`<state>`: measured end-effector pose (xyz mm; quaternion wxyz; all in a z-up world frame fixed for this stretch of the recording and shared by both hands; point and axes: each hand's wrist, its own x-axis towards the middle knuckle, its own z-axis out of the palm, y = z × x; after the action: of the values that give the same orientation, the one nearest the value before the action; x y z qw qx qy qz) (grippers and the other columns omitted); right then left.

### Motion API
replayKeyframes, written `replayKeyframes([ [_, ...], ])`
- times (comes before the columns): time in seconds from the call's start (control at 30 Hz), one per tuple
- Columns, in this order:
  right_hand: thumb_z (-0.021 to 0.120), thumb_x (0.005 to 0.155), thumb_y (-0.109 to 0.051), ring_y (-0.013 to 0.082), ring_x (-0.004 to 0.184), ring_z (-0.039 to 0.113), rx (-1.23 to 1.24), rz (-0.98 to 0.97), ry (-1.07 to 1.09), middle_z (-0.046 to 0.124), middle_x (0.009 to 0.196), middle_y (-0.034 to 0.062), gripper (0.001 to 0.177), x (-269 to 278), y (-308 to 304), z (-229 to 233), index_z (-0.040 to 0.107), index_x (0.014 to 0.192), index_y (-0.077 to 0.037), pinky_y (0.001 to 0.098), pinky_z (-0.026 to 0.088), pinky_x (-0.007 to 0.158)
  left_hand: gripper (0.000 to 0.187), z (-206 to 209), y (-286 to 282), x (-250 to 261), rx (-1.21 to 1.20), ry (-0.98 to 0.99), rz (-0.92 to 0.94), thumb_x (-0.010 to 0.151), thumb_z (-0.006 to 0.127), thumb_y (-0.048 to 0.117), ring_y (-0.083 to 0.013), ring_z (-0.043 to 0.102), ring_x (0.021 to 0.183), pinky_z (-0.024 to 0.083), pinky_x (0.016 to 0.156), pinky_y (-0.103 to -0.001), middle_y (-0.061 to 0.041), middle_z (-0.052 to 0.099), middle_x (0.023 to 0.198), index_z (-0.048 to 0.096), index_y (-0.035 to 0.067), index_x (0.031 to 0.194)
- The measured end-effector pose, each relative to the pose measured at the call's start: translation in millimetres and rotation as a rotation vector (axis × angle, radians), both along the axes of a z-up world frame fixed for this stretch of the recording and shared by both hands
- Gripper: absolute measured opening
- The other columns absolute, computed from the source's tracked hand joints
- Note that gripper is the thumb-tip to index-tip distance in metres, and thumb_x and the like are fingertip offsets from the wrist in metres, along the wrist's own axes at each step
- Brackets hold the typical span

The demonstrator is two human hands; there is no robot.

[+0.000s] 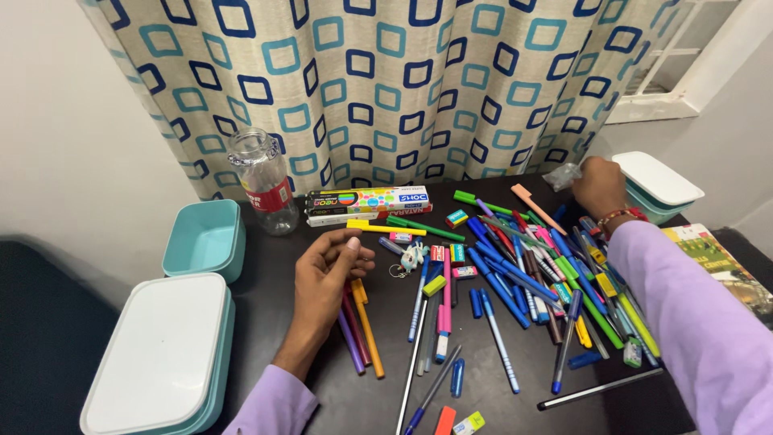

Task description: The person sorts a large pile of stationery items on a table, including pens, markers, highlighters, erasers, and sharpeners. They group similar items together by color and type, moving them into neat piles. The person also handles plastic containers and a water bottle, placing them aside to clear space for sorting.

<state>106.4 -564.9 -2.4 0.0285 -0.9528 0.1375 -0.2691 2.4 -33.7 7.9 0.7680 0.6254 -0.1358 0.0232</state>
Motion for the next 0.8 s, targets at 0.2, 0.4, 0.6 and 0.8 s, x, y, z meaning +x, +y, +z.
replayKeyframes([
  [0.2, 0.071, 0.083, -0.009, 0.0435, 0.097, 0.072, -0.231, 0.089, 0.089, 0.073, 0.098, 0.0269, 0.018, -14, 29, 17, 0.074, 0.098, 0.0, 0.0494, 0.057, 0.089, 0.037, -1, 0, 1, 0.016, -0.01, -0.001, 0.099, 0.063, 0.026, -0.0147, 0.074, 0.083, 0.057, 0.073, -0.026, -0.012, 0.077, 0.095, 0.066, -0.002, 0.123],
  [0.4, 0.064, 0.079, 0.001, 0.0447, 0.098, 0.069, 0.006, 0.215, 0.276, 0.072, 0.099, 0.0269, 0.051, -6, 40, 9, 0.066, 0.129, -0.011, 0.053, 0.054, 0.085, 0.034, -1, 4, 2, -0.023, -0.013, 0.011, 0.1, 0.063, 0.023, -0.0143, 0.073, 0.082, 0.057, 0.073, -0.026, -0.012, 0.077, 0.095, 0.066, -0.003, 0.122],
  [0.6, 0.068, 0.079, -0.001, 0.0446, 0.099, 0.069, -0.112, 0.153, 0.27, 0.073, 0.1, 0.0266, 0.035, -3, 33, 6, 0.066, 0.114, -0.001, 0.0523, 0.055, 0.086, 0.029, -2, 10, 5, -0.087, -0.014, 0.064, 0.101, 0.061, 0.018, -0.0137, 0.072, 0.08, 0.057, 0.07, -0.026, -0.011, 0.076, 0.094, 0.067, -0.003, 0.119],
  [0.8, 0.073, 0.084, -0.008, 0.0449, 0.101, 0.068, -0.119, 0.336, 0.109, 0.071, 0.106, 0.0264, 0.027, -36, 86, 50, 0.068, 0.109, 0.002, 0.0506, 0.054, 0.092, 0.023, -6, 15, 13, -0.09, -0.004, 0.216, 0.102, 0.06, 0.016, -0.0132, 0.072, 0.078, 0.057, 0.069, -0.026, -0.01, 0.076, 0.091, 0.068, -0.002, 0.115],
])
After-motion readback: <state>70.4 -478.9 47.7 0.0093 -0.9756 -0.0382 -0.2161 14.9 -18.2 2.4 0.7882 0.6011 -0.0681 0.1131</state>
